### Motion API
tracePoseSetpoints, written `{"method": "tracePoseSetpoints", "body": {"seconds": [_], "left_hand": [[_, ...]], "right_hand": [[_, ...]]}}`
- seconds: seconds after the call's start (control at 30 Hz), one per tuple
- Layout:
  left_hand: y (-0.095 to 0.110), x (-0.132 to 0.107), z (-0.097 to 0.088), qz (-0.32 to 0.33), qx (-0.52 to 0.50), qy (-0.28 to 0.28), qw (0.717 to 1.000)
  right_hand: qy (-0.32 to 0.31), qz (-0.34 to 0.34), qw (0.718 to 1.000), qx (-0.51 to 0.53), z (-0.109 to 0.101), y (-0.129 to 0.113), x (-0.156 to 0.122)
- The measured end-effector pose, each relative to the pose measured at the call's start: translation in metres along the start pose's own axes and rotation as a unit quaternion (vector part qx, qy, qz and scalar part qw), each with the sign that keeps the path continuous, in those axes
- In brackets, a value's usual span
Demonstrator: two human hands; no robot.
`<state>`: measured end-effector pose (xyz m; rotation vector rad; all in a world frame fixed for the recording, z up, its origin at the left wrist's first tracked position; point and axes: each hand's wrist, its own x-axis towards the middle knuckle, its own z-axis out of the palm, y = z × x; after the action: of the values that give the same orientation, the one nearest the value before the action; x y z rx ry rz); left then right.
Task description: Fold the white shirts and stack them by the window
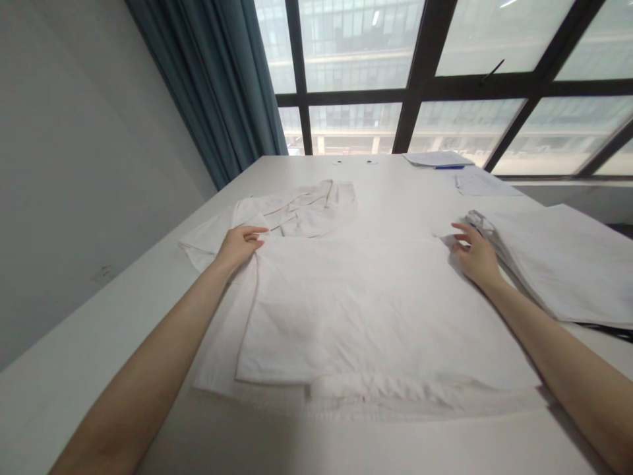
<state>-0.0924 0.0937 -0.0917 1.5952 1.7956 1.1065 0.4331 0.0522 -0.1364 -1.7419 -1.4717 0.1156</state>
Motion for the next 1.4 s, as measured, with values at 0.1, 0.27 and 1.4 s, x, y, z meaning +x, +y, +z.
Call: {"method": "tracePoseSetpoints", "body": {"seconds": [0.1,0.27,1.4], "left_hand": [[0.002,-0.001,-0.007,-0.028,-0.031,-0.057,0.997],[0.006,-0.002,-0.019,-0.057,-0.055,-0.115,0.99],[-0.011,0.009,-0.033,0.012,-0.031,-0.181,0.983]], "right_hand": [[0.003,0.01,1.0,0.021,-0.001,0.002,0.002],[-0.007,0.008,0.999,0.045,0.001,0.012,0.008],[0.097,0.07,0.99,0.08,-0.016,0.0,0.006]]}}
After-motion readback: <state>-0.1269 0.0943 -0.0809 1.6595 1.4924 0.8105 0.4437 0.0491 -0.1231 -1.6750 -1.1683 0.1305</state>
